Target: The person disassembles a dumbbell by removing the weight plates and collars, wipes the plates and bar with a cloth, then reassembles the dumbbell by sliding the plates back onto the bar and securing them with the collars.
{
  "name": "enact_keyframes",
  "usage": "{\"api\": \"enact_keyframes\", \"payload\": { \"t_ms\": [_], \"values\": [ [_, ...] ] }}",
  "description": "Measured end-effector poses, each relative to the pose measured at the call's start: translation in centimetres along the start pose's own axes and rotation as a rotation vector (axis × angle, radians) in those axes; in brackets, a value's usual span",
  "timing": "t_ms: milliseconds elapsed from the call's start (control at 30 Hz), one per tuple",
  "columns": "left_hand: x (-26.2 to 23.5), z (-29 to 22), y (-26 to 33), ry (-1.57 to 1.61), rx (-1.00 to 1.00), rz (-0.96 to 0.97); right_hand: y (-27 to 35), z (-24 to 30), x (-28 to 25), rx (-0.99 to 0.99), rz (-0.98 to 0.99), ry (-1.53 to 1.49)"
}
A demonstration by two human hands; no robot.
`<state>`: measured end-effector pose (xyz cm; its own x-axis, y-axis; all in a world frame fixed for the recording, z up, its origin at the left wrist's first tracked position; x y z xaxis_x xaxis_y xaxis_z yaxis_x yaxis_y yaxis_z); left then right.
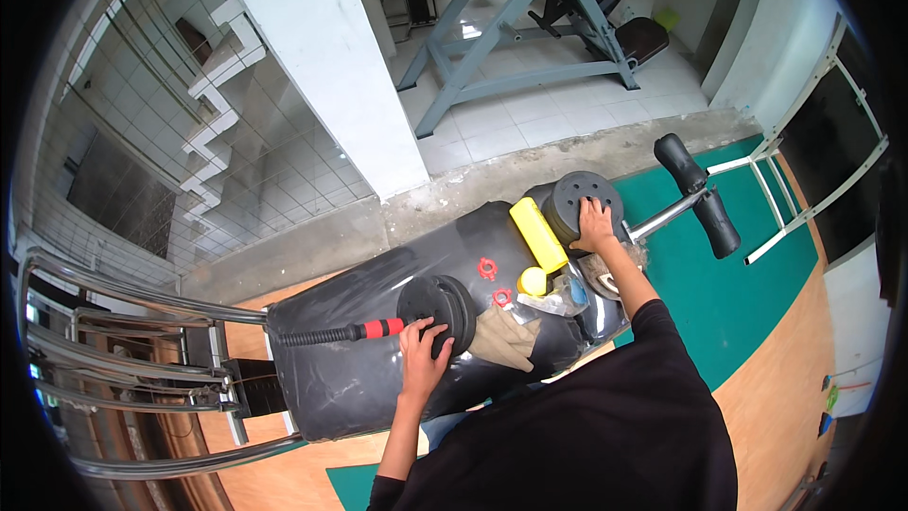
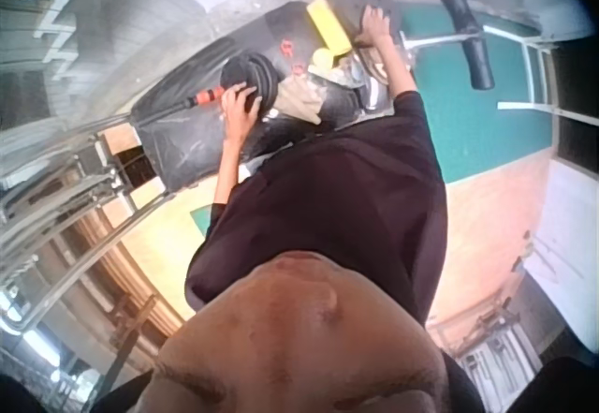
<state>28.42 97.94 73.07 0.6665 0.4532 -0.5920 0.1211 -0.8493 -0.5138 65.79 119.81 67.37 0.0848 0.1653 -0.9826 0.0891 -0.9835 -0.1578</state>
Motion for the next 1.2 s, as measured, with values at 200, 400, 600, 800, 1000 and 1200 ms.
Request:
{"api": "enact_keyframes", "payload": {
  "t_ms": [200,400,600,800,1000,1200],
  "values": [
    [-0.8,0.2,-0.5,-0.009,-0.081,-0.054,-1.1,-0.9,-1.1,-0.07,0.059,-0.126],
    [-0.8,-0.4,-2.2,0.006,-0.064,-0.088,-2.0,-1.8,-5.1,0.123,-0.011,-0.381],
    [-0.2,-2.6,-4.8,0.247,-0.048,-0.112,-0.6,0.0,-9.5,0.468,-0.132,-1.293],
    [-1.8,-8.1,-8.9,0.268,0.274,-0.088,3.9,12.1,-20.7,0.571,0.253,-1.88],
    [-10.5,-5.0,-8.6,0.034,0.523,-0.331,8.1,23.1,-27.4,0.378,0.602,-2.137],
    [-23.1,-1.3,-5.9,-0.053,0.389,-0.684,9.1,32.4,-28.5,-0.817,0.424,-1.385]
  ]
}}
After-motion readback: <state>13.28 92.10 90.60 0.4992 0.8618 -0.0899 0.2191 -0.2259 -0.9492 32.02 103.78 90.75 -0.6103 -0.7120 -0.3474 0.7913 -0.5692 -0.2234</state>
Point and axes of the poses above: each hand's wrist, its own y-axis away from the middle knuckle, its own x-axis out of the palm, z = x × y, the point moved 3 cm from there along -y, towards the middle knuckle, and after that the axes turned 14 degrees about -z, right-handed, at the moved point
